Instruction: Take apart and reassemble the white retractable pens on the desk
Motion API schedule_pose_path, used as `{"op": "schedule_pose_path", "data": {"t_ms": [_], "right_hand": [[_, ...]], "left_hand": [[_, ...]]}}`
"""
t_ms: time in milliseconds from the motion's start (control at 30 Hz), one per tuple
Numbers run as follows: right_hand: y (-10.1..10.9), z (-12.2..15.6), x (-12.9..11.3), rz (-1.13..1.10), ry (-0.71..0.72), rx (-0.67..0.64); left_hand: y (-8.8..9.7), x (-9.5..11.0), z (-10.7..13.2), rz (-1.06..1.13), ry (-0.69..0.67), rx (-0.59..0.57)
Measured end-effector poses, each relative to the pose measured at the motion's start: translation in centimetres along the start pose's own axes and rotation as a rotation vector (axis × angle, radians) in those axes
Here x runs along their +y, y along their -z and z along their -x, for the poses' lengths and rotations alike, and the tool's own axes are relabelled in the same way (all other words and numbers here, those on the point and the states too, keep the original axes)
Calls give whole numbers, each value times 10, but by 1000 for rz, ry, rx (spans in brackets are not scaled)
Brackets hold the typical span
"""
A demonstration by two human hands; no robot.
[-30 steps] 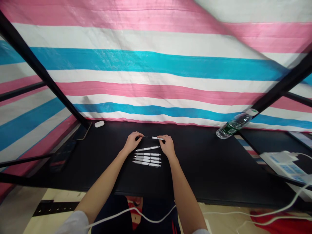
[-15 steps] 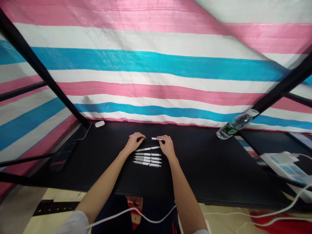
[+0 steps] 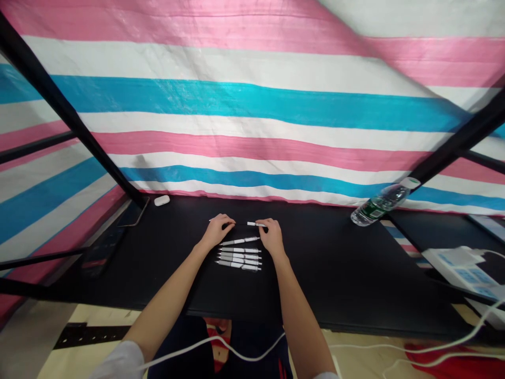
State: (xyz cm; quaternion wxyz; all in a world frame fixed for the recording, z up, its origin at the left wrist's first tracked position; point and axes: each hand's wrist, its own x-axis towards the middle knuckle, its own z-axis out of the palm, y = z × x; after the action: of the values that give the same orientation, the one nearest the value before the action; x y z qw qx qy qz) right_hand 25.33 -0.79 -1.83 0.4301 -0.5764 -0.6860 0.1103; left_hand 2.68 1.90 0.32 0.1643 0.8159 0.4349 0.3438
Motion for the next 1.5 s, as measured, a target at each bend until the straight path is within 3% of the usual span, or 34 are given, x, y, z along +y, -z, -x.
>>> {"op": "schedule_pose_path", "data": {"t_ms": [300, 500, 800, 1000, 1100, 1267, 1500], "right_hand": [[3, 0, 28, 191, -258, 152], [1, 1, 21, 255, -285, 120], [4, 4, 10, 419, -336, 124], [3, 5, 10, 411, -332, 121], [3, 4, 9, 394, -331, 127], [6, 3, 4, 399, -365, 104], [11, 3, 2, 439, -408, 96]], "left_hand": [[-4, -14, -8, -179, 47, 55], [-16, -16, -16, -202, 53, -20], [-17, -16, -13, -185, 69, -6], [-2, -20, -10, -119, 57, 81], [10, -25, -5, -146, 124, 130], [20, -32, 3, -290, 275, 57], [18, -37, 2, -257, 298, -5]]}}
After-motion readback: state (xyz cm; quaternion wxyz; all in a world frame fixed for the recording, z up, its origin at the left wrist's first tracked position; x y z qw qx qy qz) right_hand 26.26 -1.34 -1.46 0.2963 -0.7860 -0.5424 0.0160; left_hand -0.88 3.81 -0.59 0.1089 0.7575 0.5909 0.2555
